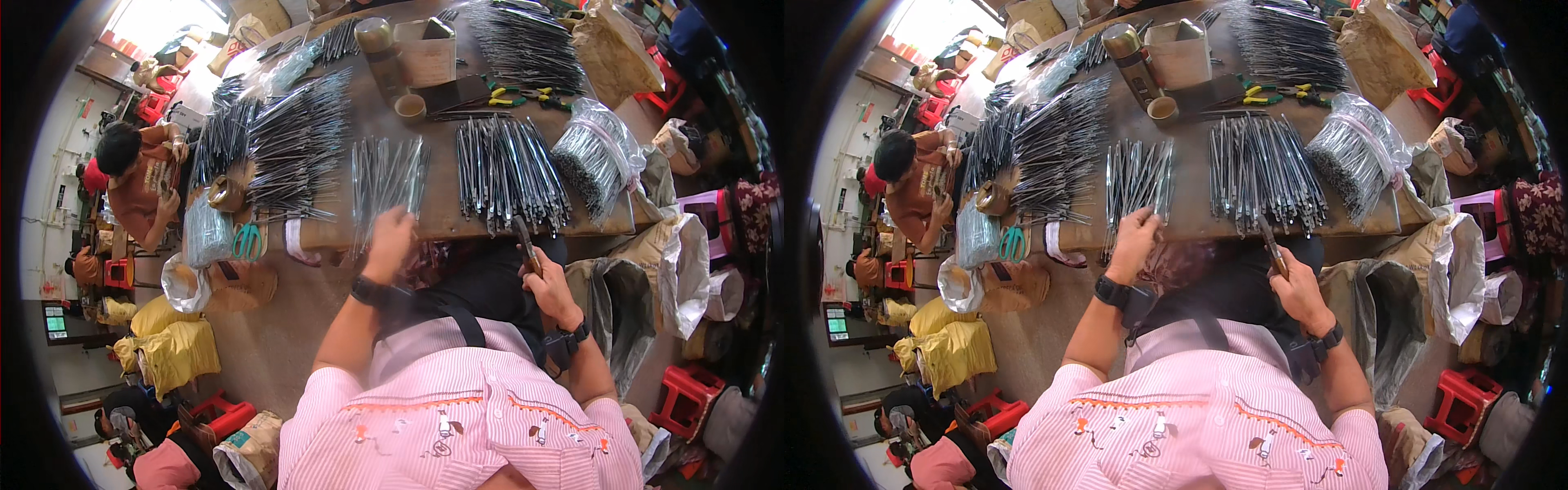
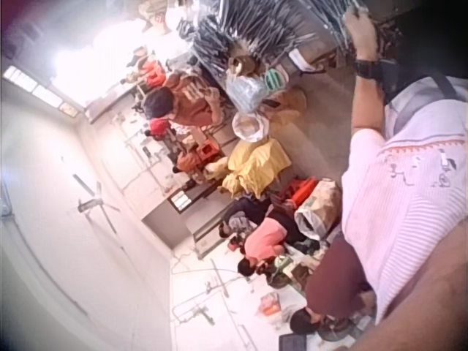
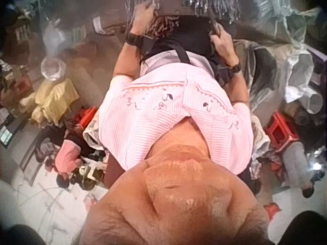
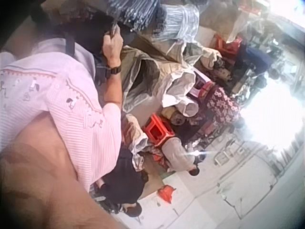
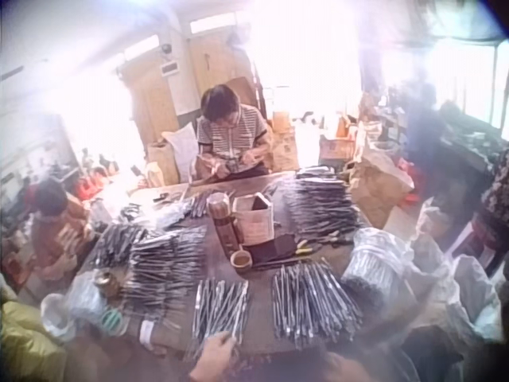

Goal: The person repeatedly picks up metal rods from a table, trims them with pliers, and places the trimmed pieces back on the table. The task is performed continuously throughout the clip in a workshop setting.

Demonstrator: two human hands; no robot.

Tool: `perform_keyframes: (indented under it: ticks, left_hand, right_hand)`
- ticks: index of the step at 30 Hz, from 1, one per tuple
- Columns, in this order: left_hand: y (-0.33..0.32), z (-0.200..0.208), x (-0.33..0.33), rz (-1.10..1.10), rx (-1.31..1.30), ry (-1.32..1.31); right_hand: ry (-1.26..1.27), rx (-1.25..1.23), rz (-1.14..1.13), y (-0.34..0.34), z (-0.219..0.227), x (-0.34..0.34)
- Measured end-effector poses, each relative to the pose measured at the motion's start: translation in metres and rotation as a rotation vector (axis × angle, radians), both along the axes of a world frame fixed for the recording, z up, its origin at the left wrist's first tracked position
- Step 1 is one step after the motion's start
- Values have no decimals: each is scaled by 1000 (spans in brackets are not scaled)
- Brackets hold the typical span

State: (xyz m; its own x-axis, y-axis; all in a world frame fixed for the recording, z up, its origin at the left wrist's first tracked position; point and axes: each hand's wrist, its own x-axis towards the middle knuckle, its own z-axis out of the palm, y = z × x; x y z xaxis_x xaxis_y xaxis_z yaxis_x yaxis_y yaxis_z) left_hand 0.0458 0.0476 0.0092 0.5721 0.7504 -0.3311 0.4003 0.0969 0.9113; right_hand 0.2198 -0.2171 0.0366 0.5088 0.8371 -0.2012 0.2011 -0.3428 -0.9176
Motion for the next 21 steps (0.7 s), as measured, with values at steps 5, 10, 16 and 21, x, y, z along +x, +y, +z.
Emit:
perform_keyframes:
  ticks: [5,10,16,21]
  left_hand:
    - [2,1,-8,159,-219,-146]
    - [-9,14,-1,-114,699,141]
    - [-16,-6,64,-109,649,188]
    - [-10,-28,95,-146,621,389]
  right_hand:
    - [116,81,-47,-8,-4,1]
    - [230,91,-107,-12,-6,-1]
    - [363,157,-84,-1,-3,-11]
    - [367,151,-74,-2,-1,-13]
